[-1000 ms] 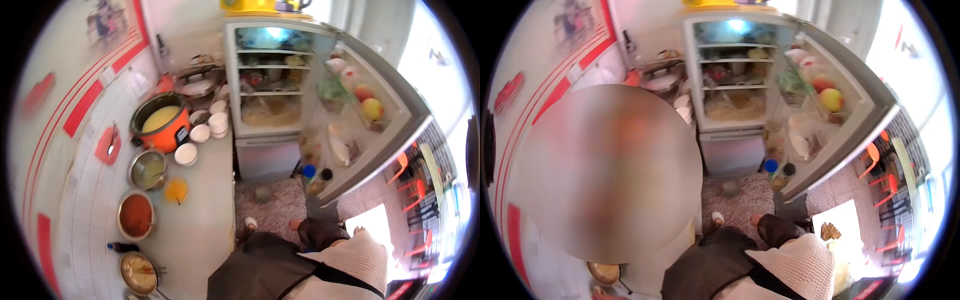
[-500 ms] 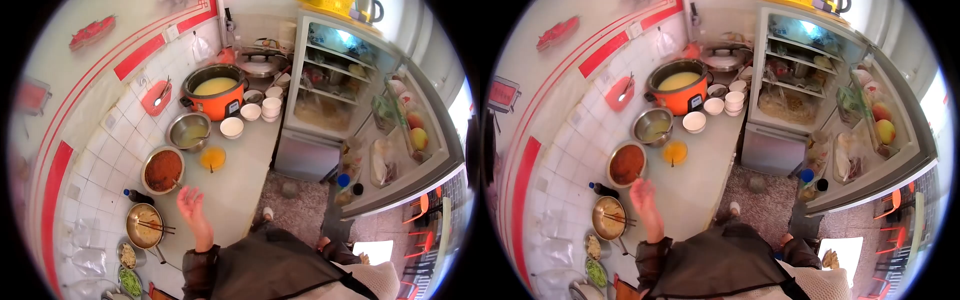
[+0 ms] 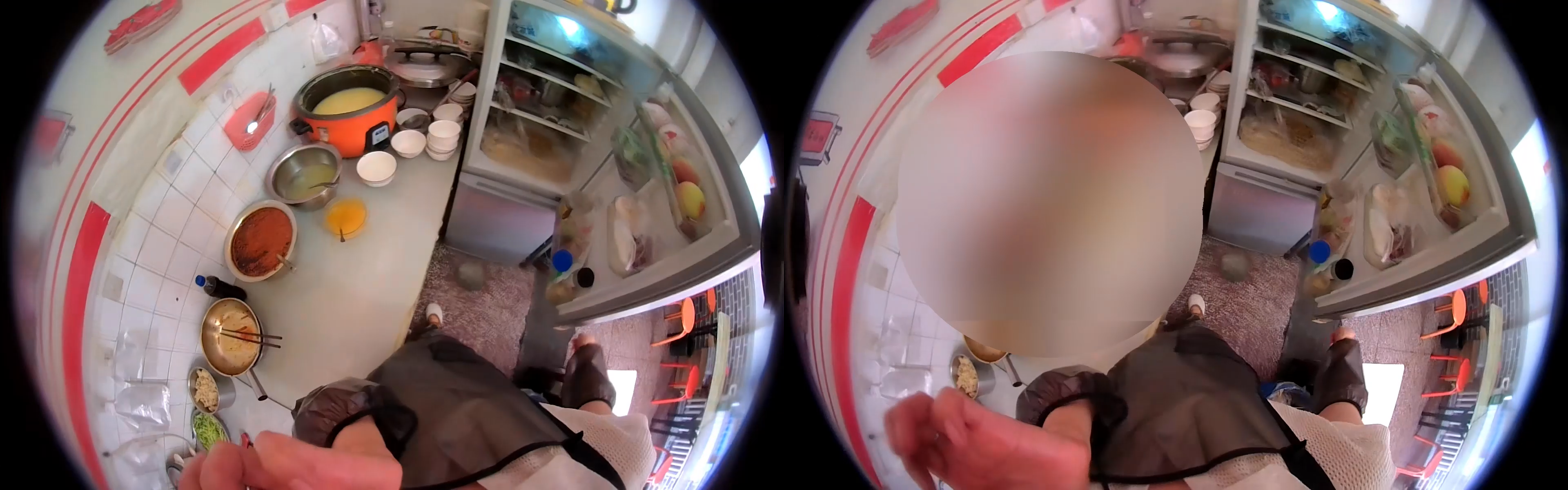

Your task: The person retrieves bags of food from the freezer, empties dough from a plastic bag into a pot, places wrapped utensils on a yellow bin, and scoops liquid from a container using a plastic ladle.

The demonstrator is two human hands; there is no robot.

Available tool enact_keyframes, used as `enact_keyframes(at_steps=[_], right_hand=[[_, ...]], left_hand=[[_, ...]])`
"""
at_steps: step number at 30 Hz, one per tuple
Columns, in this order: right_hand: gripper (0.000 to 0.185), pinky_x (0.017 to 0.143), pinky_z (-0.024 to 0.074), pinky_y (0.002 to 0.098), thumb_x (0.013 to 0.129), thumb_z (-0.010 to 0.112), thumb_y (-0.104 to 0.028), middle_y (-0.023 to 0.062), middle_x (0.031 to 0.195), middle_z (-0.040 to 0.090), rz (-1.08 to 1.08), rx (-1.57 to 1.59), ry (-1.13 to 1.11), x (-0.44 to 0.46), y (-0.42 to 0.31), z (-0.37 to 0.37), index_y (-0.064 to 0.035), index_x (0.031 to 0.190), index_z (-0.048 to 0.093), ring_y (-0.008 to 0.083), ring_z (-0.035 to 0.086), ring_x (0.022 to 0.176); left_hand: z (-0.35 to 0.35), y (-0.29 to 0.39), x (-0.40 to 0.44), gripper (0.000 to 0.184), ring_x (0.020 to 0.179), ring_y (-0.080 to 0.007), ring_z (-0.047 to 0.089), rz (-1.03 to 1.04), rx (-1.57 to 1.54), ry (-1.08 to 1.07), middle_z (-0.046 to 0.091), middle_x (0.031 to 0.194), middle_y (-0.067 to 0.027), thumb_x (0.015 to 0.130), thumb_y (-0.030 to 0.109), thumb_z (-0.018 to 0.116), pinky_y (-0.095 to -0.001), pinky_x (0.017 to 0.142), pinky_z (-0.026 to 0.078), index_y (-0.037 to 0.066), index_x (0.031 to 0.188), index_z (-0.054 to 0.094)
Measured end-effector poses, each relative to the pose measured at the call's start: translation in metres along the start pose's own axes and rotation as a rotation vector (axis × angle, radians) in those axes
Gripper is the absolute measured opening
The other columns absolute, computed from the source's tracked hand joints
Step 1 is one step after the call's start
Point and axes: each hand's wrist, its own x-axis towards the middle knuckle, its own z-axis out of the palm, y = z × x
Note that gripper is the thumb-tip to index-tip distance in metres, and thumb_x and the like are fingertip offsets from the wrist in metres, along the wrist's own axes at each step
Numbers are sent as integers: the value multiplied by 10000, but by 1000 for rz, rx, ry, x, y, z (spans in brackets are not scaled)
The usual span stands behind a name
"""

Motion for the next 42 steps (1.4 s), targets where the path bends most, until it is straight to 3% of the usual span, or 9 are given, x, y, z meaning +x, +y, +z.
enact_keyframes(at_steps=[3, 7, 10, 26, 31, 35, 38, 40, 42], right_hand=[[334, 721, 496, 404, 874, 493, -333, 166, 935, 641, 164, 229, 217, 4, 25, -34, -29, 945, 612, 326, 614, 877], [325, 726, 496, 412, 857, 503, -326, 167, 930, 644, 189, 418, 365, 5, 28, -61, -36, 951, 617, 331, 615, 873], [320, 730, 495, 418, 845, 512, -322, 168, 927, 645, 146, 517, 426, 2, 12, -78, -42, 955, 622, 335, 616, 871], [315, 751, 493, 448, 777, 555, -297, 171, 909, 654, -467, 703, 621, 45, -117, -88, -71, 979, 645, 357, 620, 858], [312, 739, 489, 473, 774, 549, -280, 203, 896, 643, -483, 622, 365, 58, -162, -122, -62, 976, 643, 384, 613, 838], [300, 735, 487, 478, 775, 549, -277, 203, 890, 644, -369, 605, 200, 66, -199, -165, -66, 967, 641, 377, 619, 838], [299, 750, 485, 479, 790, 539, -283, 207, 895, 642, -527, 612, 123, 69, -215, -193, -58, 961, 636, 381, 617, 854], [318, 761, 480, 475, 786, 550, -303, 206, 899, 642, -550, 623, 75, 65, -221, -212, -51, 961, 631, 375, 616, 862], [315, 776, 473, 473, 796, 533, -298, 209, 888, 638, -573, 614, 49, 69, -216, -218, -55, 973, 630, 377, 609, 877]], left_hand=[[0, 6, -4, 436, 1105, -254, 467, 145, -421, 185, 477, 1128, -42, 642, 170, 694, -427, 797, 406, 88, 1043, 545], [-81, 55, -6, 436, 1152, -258, 412, -244, 792, -301, 411, 1217, -112, 690, 168, 677, -387, 891, 352, 45, 1040, 448], [-117, 46, -14, 455, 1058, -267, 430, -512, 1390, -607, 363, 1183, -140, 723, 131, 635, -344, 821, 376, 84, 1082, 360], [-224, -9, -195, 448, 1047, -192, 462, -1477, 1054, -493, 395, 1126, -103, 765, -17, 618, -306, 797, 435, 52, 1120, 353], [-240, -43, -251, 388, 1045, -188, 520, -2022, 666, -546, 433, 1170, -105, 823, -15, 586, -299, 804, 462, 38, 1149, 383], [-239, -83, -287, 431, 1107, -197, 483, -1940, 749, -488, 429, 1190, -109, 826, 17, 599, -312, 823, 458, 31, 1192, 372], [-255, -110, -310, 483, 1099, -231, 469, -1737, 859, -671, 427, 1171, -129, 795, 18, 609, -321, 828, 454, 19, 1210, 362], [-270, -122, -315, 529, 1044, -271, 467, -1562, 1046, -1061, 414, 1137, -152, 749, 3, 606, -330, 821, 448, 2, 1214, 353], [-268, -132, -306, 547, 960, -289, 476, -1499, 1072, -1028, 401, 1099, -165, 720, -29, 568, -332, 805, 444, -6, 1220, 345]])
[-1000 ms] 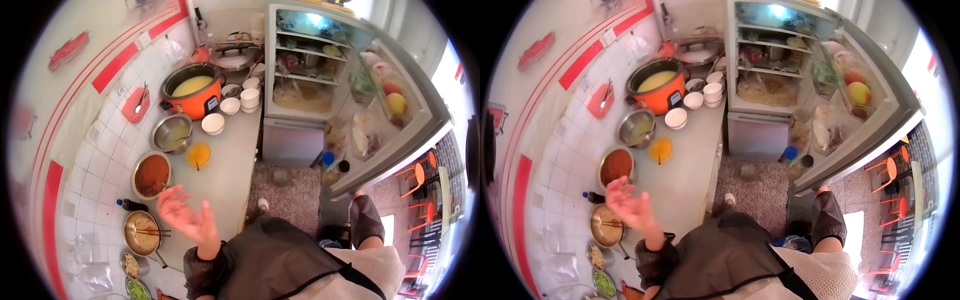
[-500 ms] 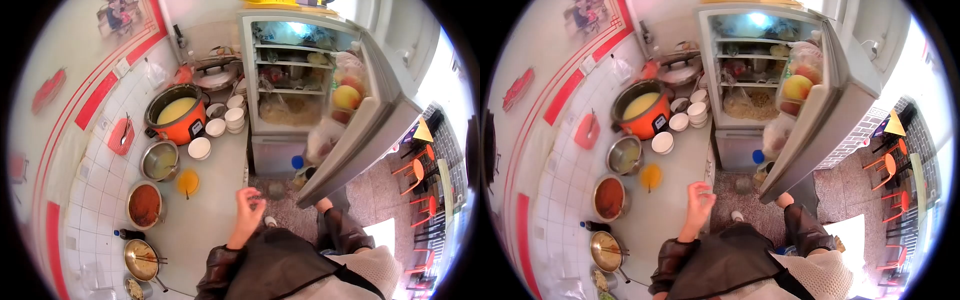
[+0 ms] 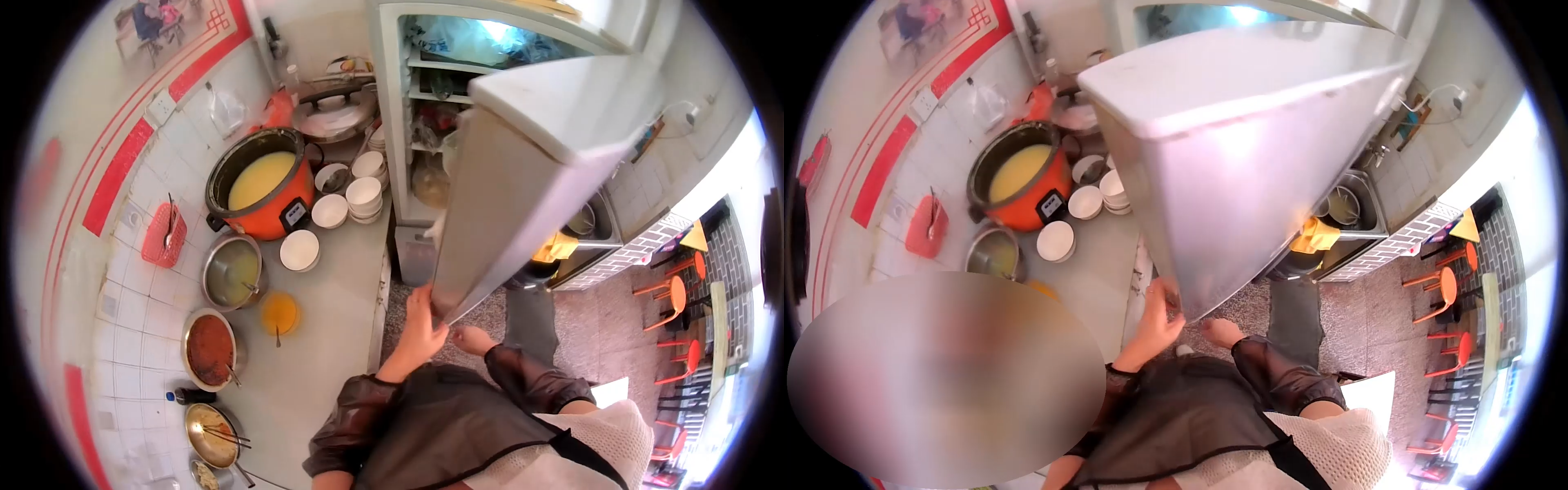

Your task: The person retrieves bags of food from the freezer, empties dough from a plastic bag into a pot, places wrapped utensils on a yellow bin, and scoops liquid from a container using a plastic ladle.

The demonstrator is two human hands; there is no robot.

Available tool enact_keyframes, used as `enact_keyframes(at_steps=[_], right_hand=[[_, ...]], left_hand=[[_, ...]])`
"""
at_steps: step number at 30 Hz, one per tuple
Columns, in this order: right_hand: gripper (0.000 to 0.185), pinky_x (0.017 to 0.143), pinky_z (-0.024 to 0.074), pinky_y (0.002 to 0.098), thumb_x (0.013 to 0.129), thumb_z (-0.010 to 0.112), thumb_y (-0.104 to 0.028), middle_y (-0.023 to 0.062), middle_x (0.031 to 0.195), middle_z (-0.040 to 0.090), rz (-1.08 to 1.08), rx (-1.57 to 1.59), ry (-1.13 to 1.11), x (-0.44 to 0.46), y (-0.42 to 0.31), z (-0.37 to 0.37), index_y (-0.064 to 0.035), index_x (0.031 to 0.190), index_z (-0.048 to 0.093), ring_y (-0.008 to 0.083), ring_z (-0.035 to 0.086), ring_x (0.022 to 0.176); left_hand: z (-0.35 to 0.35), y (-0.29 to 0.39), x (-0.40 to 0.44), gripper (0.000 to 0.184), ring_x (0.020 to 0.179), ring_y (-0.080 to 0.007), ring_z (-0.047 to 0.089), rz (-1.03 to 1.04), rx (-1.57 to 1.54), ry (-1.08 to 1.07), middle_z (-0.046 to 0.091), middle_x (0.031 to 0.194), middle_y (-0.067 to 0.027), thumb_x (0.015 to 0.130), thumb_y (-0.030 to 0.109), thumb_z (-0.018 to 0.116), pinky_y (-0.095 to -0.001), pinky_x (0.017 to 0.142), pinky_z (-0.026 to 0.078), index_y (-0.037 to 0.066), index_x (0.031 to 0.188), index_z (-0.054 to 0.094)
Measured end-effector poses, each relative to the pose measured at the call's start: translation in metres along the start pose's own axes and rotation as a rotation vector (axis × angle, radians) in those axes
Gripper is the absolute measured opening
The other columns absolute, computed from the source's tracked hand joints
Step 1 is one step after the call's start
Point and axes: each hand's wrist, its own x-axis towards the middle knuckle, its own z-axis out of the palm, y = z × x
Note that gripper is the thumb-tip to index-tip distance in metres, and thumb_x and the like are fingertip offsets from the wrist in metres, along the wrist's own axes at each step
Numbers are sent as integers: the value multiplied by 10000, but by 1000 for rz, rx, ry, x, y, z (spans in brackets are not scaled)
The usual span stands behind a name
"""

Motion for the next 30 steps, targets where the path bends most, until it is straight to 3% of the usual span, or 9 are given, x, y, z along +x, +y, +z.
enact_keyframes(at_steps=[4, 8, 10, 12, 16, 19, 21, 24, 30], right_hand=[[284, 711, 479, 436, 823, 541, -293, 172, 842, 650, -124, 4, 97, -3, 26, -10, -75, 996, 595, 355, 615, 770], [281, 696, 478, 422, 829, 537, -286, 163, 838, 645, 95, 210, 320, -62, 66, -20, -73, 1005, 591, 337, 609, 755], [280, 688, 477, 415, 833, 535, -282, 159, 836, 643, 265, 352, 477, -105, 82, -15, -72, 1010, 589, 328, 606, 748], [279, 681, 477, 408, 836, 533, -279, 155, 834, 640, 435, 516, 644, -149, 93, -4, -71, 1014, 586, 320, 602, 741], [276, 666, 476, 393, 843, 528, -272, 146, 831, 636, 669, 774, 931, -209, 113, 13, -69, 1023, 582, 302, 596, 726], [275, 655, 475, 383, 848, 525, -267, 140, 828, 633, 766, 893, 1093, -223, 133, 11, -68, 1030, 578, 289, 591, 715], [273, 647, 474, 376, 852, 523, -263, 135, 826, 630, 827, 949, 1168, -226, 147, 9, -67, 1035, 576, 280, 588, 708], [272, 636, 474, 365, 857, 520, -258, 129, 823, 627, 914, 1027, 1205, -218, 157, 14, -65, 1041, 572, 267, 583, 697], [268, 614, 472, 344, 867, 514, -247, 116, 818, 620, 1000, 1158, 1161, -185, 163, 23, -62, 1055, 566, 241, 573, 675]], left_hand=[[-14, 20, -7, 569, 1018, -296, 476, -99, -160, -202, 397, 1156, -166, 728, -53, 513, -341, 854, 442, 4, 1272, 357], [-19, 34, -7, 616, 1147, -259, 475, -30, -338, -703, 380, 1323, -151, 821, -16, 493, -333, 941, 419, 98, 1397, 309], [-13, 29, 13, 464, 1126, -227, 520, -102, -691, -1126, 500, 1266, -143, 882, 113, 532, -321, 904, 451, 57, 1328, 420], [2, -1, 43, 352, 980, -165, 608, -216, -848, -1231, 623, 1094, -90, 907, 178, 547, -289, 813, 500, 27, 1225, 528], [81, -105, 139, 213, 695, -168, 629, -374, -433, -580, 640, 871, -120, 892, 117, 529, -286, 631, 513, -23, 1042, 583], [184, -222, 182, 218, 715, -206, 630, -438, -358, -460, 630, 879, -138, 867, 74, 494, -310, 649, 513, -5, 1047, 588], [230, -254, 205, 242, 793, -265, 616, 8, 235, -109, 615, 908, -150, 811, 39, 498, -354, 694, 511, 26, 1030, 603], [291, -302, 228, 252, 880, -312, 581, 226, 628, -228, 593, 977, -165, 750, 38, 524, -395, 731, 504, 40, 986, 613], [312, -355, 241, 201, 900, -335, 543, 358, 699, -352, 554, 939, -165, 724, 62, 538, -410, 695, 495, 5, 911, 587]])
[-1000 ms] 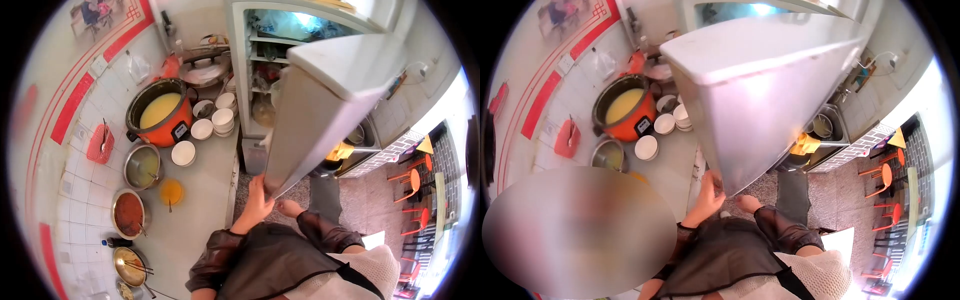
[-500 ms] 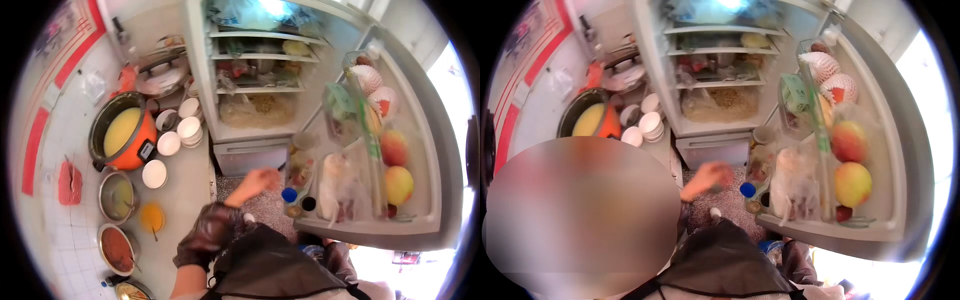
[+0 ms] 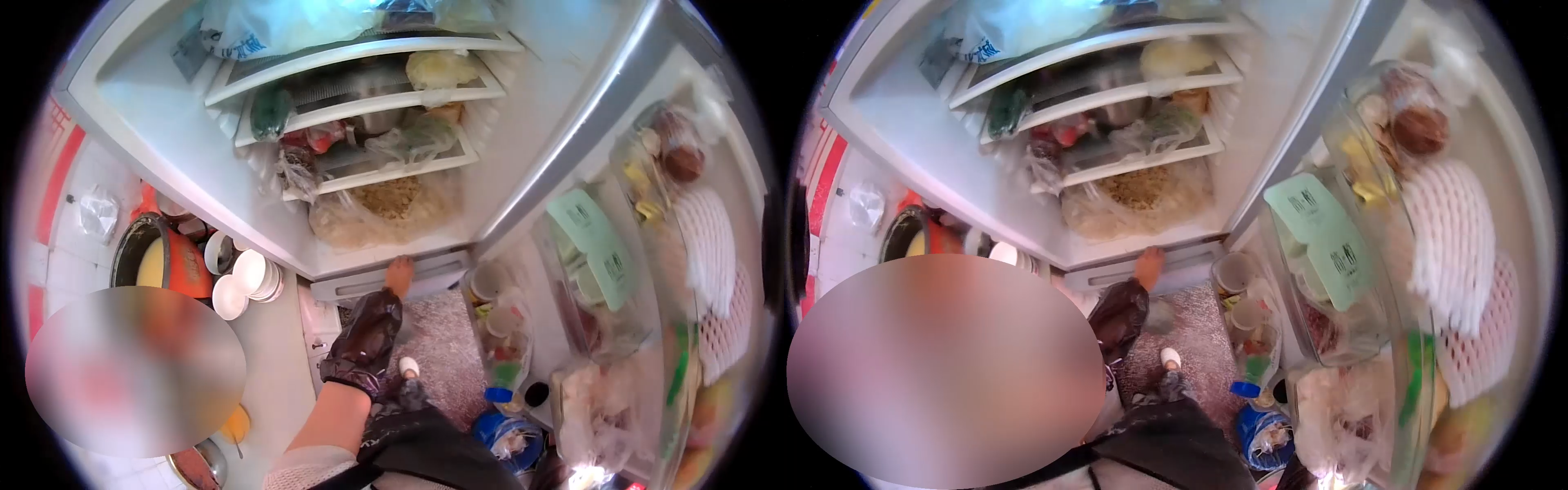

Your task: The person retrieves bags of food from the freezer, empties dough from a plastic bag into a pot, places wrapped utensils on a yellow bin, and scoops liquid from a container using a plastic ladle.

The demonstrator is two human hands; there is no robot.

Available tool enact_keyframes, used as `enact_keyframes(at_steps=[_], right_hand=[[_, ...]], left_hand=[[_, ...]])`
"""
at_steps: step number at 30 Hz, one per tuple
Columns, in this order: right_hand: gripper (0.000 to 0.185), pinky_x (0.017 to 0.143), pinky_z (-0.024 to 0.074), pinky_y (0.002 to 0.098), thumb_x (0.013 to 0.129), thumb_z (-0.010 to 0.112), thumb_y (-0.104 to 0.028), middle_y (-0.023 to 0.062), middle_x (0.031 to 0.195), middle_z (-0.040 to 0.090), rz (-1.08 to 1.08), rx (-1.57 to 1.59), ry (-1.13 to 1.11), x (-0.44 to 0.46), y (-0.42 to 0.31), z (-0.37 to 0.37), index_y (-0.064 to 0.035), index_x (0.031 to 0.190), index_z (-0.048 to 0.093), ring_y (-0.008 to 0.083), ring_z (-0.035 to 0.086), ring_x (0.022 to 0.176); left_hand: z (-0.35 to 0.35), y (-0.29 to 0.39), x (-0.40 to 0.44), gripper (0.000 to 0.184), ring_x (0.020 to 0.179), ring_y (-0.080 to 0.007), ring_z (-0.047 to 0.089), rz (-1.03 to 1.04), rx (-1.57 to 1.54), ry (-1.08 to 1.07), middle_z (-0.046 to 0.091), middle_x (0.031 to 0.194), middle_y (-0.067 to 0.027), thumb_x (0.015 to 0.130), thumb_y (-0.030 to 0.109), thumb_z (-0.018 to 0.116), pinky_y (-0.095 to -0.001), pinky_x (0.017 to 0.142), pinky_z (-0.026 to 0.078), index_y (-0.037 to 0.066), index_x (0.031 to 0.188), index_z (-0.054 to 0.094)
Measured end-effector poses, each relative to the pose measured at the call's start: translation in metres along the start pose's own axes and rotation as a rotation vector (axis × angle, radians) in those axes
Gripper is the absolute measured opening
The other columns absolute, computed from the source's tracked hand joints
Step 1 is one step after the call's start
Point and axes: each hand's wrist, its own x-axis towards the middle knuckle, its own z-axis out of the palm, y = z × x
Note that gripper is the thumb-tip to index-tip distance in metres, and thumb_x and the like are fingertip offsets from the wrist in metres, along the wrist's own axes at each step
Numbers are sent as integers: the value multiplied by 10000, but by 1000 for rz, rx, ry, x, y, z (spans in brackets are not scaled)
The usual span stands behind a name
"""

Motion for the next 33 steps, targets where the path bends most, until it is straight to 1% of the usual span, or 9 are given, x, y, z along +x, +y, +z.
enact_keyframes(at_steps=[4, 9, 13, 15, 21, 25, 27, 30, 33], right_hand=[[266, 599, 471, 330, 874, 509, -240, 107, 814, 615, 30, 13, -54, 6, -4, 20, -61, 1064, 561, 223, 567, 661], [264, 580, 470, 312, 882, 504, -231, 96, 809, 610, 36, 18, -149, 5, -12, 44, -58, 1075, 555, 201, 558, 642], [262, 565, 469, 298, 889, 500, -224, 87, 805, 605, 8, 14, -249, -4, -16, 55, -56, 1084, 551, 184, 552, 628], [261, 558, 468, 291, 893, 498, -220, 83, 803, 603, 3, 2, -311, -15, -13, 59, -55, 1089, 548, 175, 549, 621], [259, 536, 467, 270, 903, 491, -210, 70, 798, 596, -31, -77, -547, -50, 3, 62, -52, 1102, 541, 149, 539, 599], [257, 521, 466, 256, 910, 487, -203, 61, 794, 592, -77, -200, -820, -83, -1, 90, -51, 1111, 537, 131, 532, 584], [257, 513, 465, 249, 913, 485, -199, 57, 792, 589, -143, -269, -999, -109, -7, 118, -50, 1116, 534, 123, 529, 577], [228, 430, 410, 201, 918, 492, -229, 31, 708, 554, -307, -332, -1223, -165, -10, 153, -78, 1077, 552, 74, 473, 500], [195, 470, 430, 213, 914, 500, -180, 31, 725, 566, -393, -419, -1376, -189, -7, 169, -60, 1053, 567, 78, 502, 548]], left_hand=[[-36, -5, -12, 227, 840, -296, 576, -79, -43, 33, 580, 897, -135, 703, 12, 550, -384, 692, 500, 59, 916, 612], [-101, 28, -50, 211, 730, -280, 635, -653, -753, 210, 640, 849, -167, 777, 25, 568, -336, 641, 498, 14, 985, 601], [-149, 58, -115, 164, 730, -184, 639, -778, -1089, 241, 655, 816, -119, 833, 27, 583, -288, 664, 500, -45, 980, 586], [-190, 76, -150, 162, 800, -187, 651, -931, -1599, 261, 661, 856, -131, 853, 51, 570, -283, 692, 522, -38, 987, 588], [-322, 101, -295, 172, 839, -194, 648, -945, -1880, 523, 644, 941, -139, 876, 44, 550, -282, 759, 526, -67, 1007, 566], [-419, 103, -430, 189, 869, -200, 644, -1032, -1706, 803, 644, 952, -147, 882, 60, 554, -283, 786, 520, -64, 1024, 554], [-458, 114, -504, 184, 885, -214, 636, -1138, -1464, 919, 642, 958, -146, 881, 48, 543, -311, 826, 506, -44, 1040, 552], [-518, 137, -621, 198, 861, -192, 636, -1257, -1070, 1327, 659, 919, -122, 863, 96, 578, -316, 797, 501, -8, 1031, 578], [-567, 128, -732, 119, 819, -174, 638, -1233, -555, 1500, 645, 872, -96, 857, 40, 545, -296, 757, 512, -4, 960, 587]])
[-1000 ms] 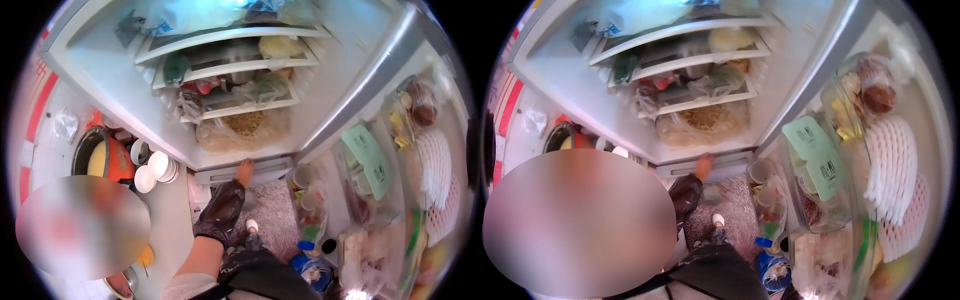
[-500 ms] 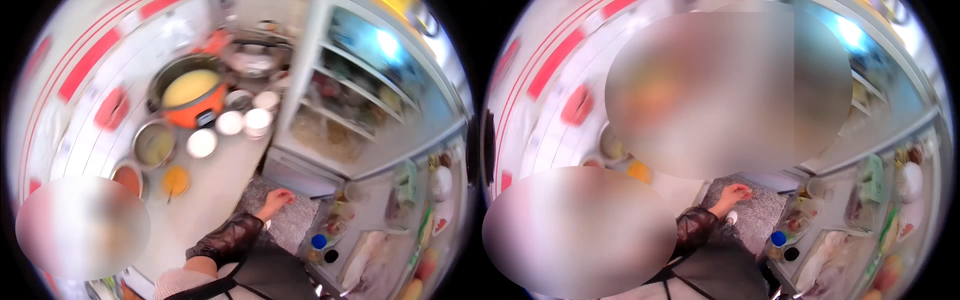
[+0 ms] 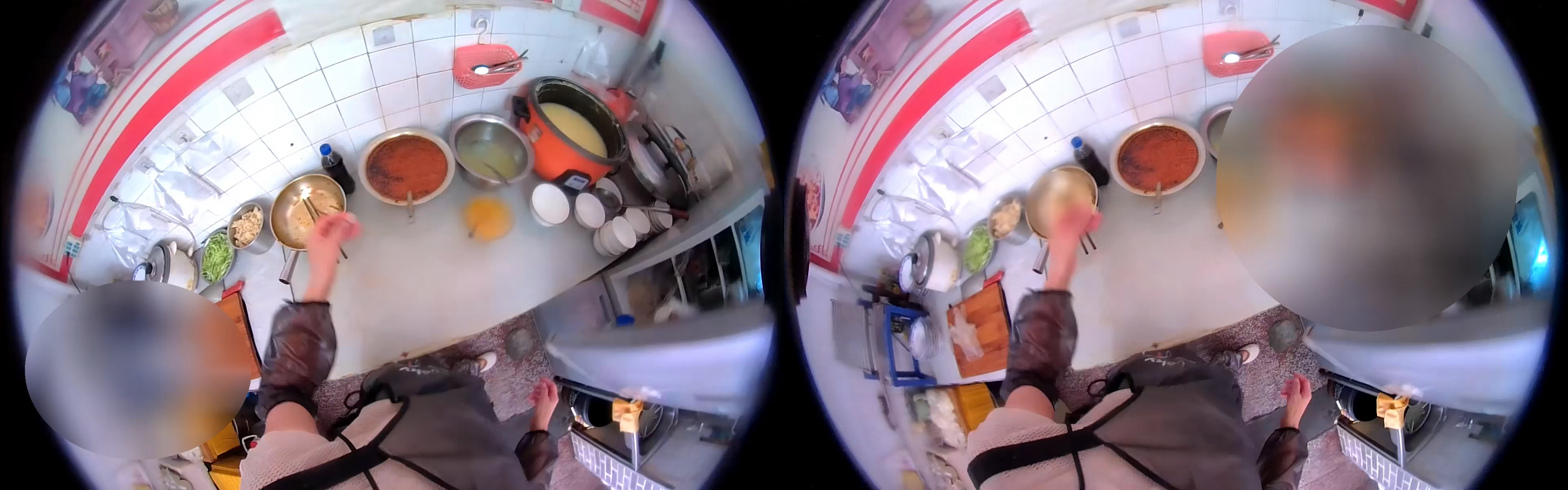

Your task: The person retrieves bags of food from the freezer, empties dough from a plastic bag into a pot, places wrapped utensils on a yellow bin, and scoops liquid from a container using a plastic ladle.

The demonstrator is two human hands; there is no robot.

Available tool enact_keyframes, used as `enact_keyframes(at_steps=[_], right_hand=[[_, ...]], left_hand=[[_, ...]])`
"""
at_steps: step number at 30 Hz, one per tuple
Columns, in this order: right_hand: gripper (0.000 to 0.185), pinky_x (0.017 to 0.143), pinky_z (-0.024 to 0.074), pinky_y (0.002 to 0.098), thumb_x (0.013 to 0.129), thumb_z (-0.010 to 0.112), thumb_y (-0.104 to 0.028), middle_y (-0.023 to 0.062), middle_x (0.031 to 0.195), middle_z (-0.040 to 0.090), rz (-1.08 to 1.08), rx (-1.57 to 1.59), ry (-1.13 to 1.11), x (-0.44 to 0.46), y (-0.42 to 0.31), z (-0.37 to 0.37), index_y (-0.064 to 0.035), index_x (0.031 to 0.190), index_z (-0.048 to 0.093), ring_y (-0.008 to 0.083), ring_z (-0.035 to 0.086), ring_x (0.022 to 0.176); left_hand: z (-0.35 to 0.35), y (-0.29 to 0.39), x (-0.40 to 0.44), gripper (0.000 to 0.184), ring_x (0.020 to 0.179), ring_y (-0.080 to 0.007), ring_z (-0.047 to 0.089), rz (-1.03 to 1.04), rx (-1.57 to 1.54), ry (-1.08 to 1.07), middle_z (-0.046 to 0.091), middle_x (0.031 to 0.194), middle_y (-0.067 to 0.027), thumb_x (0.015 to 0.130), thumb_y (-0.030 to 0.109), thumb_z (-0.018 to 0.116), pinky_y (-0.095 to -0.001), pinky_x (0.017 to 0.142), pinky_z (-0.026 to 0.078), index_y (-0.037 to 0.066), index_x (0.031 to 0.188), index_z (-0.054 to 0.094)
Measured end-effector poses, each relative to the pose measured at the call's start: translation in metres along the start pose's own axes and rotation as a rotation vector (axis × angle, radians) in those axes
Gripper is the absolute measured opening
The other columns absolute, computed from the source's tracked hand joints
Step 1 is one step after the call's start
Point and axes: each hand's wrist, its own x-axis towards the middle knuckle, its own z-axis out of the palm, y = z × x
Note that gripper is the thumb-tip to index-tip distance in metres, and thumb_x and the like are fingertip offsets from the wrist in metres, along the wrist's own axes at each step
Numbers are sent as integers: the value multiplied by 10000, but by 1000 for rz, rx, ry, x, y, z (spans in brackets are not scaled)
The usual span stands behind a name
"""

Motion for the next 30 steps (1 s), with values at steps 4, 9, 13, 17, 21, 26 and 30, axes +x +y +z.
enact_keyframes(at_steps=[4, 9, 13, 17, 21, 26, 30], right_hand=[[190, 520, 446, 218, 896, 525, -151, 29, 787, 589, 1, -115, -138, -5, 16, 17, -32, 1027, 592, 81, 532, 626], [204, 527, 467, 267, 852, 565, -170, 57, 722, 601, 6, -244, -30, 2, 32, -17, -24, 989, 606, 130, 556, 569], [257, 637, 488, 396, 791, 580, -176, 155, 811, 618, -207, -791, 167, 48, 61, -69, -50, 1013, 610, 280, 600, 696], [296, 766, 456, 467, 751, 564, -156, 203, 947, 605, -316, -1029, 278, 96, 79, -107, -67, 1028, 616, 362, 564, 906], [275, 813, 441, 448, 759, 547, -133, 181, 962, 604, -294, -875, 383, 60, 49, -109, -83, 1017, 627, 349, 543, 963], [271, 824, 446, 430, 721, 594, -168, 170, 934, 623, -147, -734, 589, 21, 107, -208, -66, 965, 651, 360, 549, 941], [214, 757, 489, 417, 746, 529, -127, 175, 839, 639, -12, -451, 909, -3, 108, -327, -40, 898, 653, 353, 604, 830]], left_hand=[[-119, -51, 103, 172, 798, -267, 624, 317, 992, 84, 640, 862, -152, 839, 165, 593, -352, 690, 487, -2, 857, 632], [-123, -100, 103, 366, 1105, -299, 491, 304, 757, -81, 507, 1188, -189, 860, 102, 552, -378, 936, 403, -16, 1198, 477], [-10, -93, 16, 385, 1150, -237, 473, 341, 590, -169, 503, 1238, -124, 879, 67, 495, -334, 931, 398, 18, 1260, 460], [114, -83, -69, 378, 1120, -212, 491, 161, 640, -551, 513, 1213, -111, 871, 40, 484, -312, 913, 400, 25, 1249, 464], [247, -105, -141, 382, 1133, -208, 486, 15, 341, -954, 480, 1253, -116, 879, 34, 485, -319, 928, 398, 17, 1259, 449], [427, -79, -227, 443, 1178, -226, 462, -86, -113, -1256, 440, 1303, -132, 895, 60, 511, -320, 993, 353, 7, 1312, 371], [563, -86, -257, 502, 1179, -229, 458, -196, -276, -1255, 432, 1308, -136, 887, 75, 539, -345, 1011, 341, 22, 1340, 330]])
